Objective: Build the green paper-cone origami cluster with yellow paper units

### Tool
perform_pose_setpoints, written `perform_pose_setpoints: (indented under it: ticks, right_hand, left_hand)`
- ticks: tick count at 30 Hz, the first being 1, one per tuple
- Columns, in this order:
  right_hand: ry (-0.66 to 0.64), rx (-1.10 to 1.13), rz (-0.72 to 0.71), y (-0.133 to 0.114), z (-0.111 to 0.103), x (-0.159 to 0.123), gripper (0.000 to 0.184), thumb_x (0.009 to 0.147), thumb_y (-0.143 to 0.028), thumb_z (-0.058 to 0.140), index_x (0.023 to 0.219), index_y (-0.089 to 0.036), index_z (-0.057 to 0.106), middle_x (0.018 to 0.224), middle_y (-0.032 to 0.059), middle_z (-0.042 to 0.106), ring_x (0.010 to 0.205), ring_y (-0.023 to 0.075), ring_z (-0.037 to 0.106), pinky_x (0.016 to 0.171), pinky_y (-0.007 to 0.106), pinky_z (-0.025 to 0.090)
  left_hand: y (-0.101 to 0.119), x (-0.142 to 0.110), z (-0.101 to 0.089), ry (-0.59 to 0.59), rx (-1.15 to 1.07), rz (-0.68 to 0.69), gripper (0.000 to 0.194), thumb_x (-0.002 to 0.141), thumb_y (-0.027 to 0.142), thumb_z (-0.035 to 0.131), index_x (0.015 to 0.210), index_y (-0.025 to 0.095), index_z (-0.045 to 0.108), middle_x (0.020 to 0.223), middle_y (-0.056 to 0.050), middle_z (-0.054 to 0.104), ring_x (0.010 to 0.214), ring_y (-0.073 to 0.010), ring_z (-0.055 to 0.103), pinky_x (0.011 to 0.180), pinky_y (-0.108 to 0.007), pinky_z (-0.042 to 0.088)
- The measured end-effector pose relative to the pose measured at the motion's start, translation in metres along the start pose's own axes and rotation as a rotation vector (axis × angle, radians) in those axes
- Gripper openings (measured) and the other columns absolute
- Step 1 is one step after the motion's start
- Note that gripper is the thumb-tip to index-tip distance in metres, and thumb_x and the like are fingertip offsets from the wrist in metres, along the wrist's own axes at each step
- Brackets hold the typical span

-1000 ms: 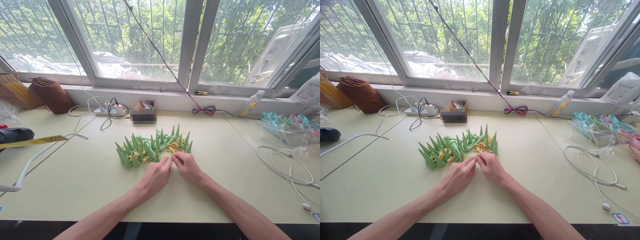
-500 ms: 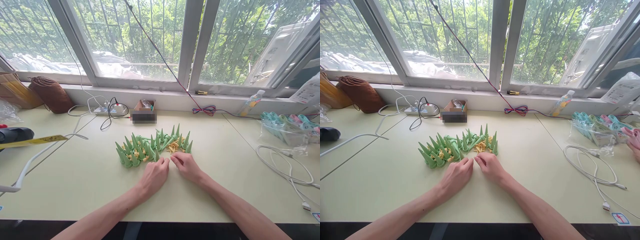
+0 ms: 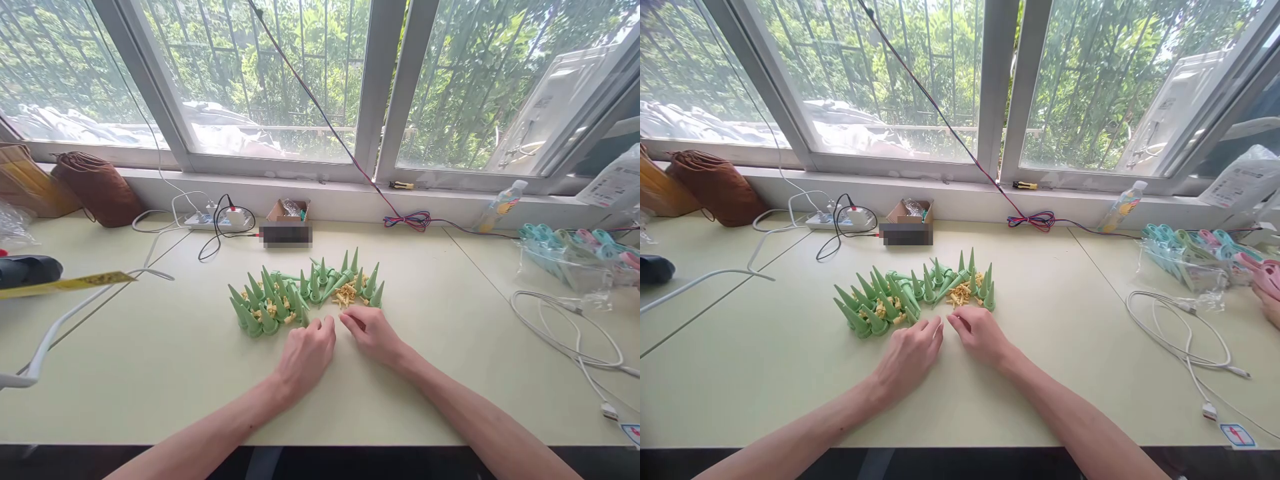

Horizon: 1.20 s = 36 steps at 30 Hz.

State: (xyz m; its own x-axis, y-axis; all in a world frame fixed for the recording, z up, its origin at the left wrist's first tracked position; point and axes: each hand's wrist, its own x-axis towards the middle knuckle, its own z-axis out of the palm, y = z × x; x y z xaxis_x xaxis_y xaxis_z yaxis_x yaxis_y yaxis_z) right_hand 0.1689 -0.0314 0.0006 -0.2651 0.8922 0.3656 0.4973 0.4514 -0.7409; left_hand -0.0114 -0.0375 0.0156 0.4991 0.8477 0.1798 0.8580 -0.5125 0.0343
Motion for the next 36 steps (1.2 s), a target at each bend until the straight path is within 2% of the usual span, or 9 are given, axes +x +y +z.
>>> perform_pose_setpoints:
  ticks: [6, 10, 15, 23, 27, 36]
  right_hand:
    - [-0.009, -0.004, 0.001, -0.002, -0.001, 0.0, 0.035, 0.101, -0.032, 0.043, 0.07, -0.018, 0.053, 0.061, -0.0019, 0.046, 0.056, 0.0121, 0.038, 0.055, 0.026, 0.032]
    - [-0.012, -0.012, -0.004, -0.001, -0.001, 0.0, 0.036, 0.101, -0.031, 0.043, 0.068, -0.018, 0.051, 0.06, -0.0024, 0.044, 0.056, 0.0118, 0.037, 0.055, 0.026, 0.031]
    - [-0.015, -0.012, -0.001, -0.001, -0.001, 0.0, 0.038, 0.101, -0.033, 0.042, 0.067, -0.019, 0.048, 0.06, -0.0024, 0.043, 0.056, 0.0122, 0.037, 0.055, 0.027, 0.031]
    - [-0.017, -0.01, -0.002, -0.001, -0.001, 0.001, 0.039, 0.101, -0.035, 0.041, 0.065, -0.019, 0.047, 0.059, -0.0026, 0.042, 0.055, 0.0122, 0.036, 0.055, 0.027, 0.03]
    - [-0.017, -0.017, 0.005, 0.0, -0.001, 0.0, 0.039, 0.101, -0.035, 0.042, 0.065, -0.019, 0.047, 0.059, -0.0029, 0.042, 0.055, 0.012, 0.035, 0.055, 0.027, 0.03]
    - [-0.021, -0.021, 0.002, 0.001, -0.001, 0.0, 0.04, 0.101, -0.036, 0.042, 0.065, -0.019, 0.047, 0.059, -0.0028, 0.041, 0.055, 0.0121, 0.035, 0.055, 0.027, 0.031]
  left_hand:
    - [-0.003, 0.001, 0.0, -0.002, 0.002, -0.047, 0.024, 0.1, 0.021, 0.04, 0.086, 0.018, 0.059, 0.069, -0.003, 0.061, 0.053, -0.019, 0.061, 0.049, -0.029, 0.024]
    - [-0.004, 0.002, -0.004, -0.064, 0.012, -0.086, 0.024, 0.099, 0.018, 0.039, 0.088, 0.018, 0.06, 0.07, -0.004, 0.061, 0.056, -0.0201, 0.064, 0.049, -0.029, 0.027]
    - [-0.004, 0.003, -0.009, -0.127, 0.013, -0.081, 0.026, 0.096, 0.009, 0.036, 0.105, 0.017, 0.059, 0.077, -0.005, 0.063, 0.061, -0.0216, 0.066, 0.052, -0.029, 0.033]
    - [-0.006, 0.006, -0.014, -0.212, -0.001, -0.143, 0.028, 0.092, 0.001, 0.034, 0.097, 0.016, 0.057, 0.079, -0.006, 0.063, 0.064, -0.0209, 0.067, 0.053, -0.027, 0.034]
    - [-0.009, 0.007, -0.012, -0.208, 0.024, -0.152, 0.031, 0.089, -0.002, 0.034, 0.098, 0.016, 0.057, 0.082, -0.006, 0.063, 0.064, -0.0217, 0.067, 0.054, -0.027, 0.037]
    - [-0.009, 0.011, -0.02, -0.284, 0.094, -0.202, 0.043, 0.079, -0.01, 0.034, 0.105, 0.016, 0.057, 0.092, -0.009, 0.063, 0.074, -0.0255, 0.071, 0.058, -0.029, 0.044]
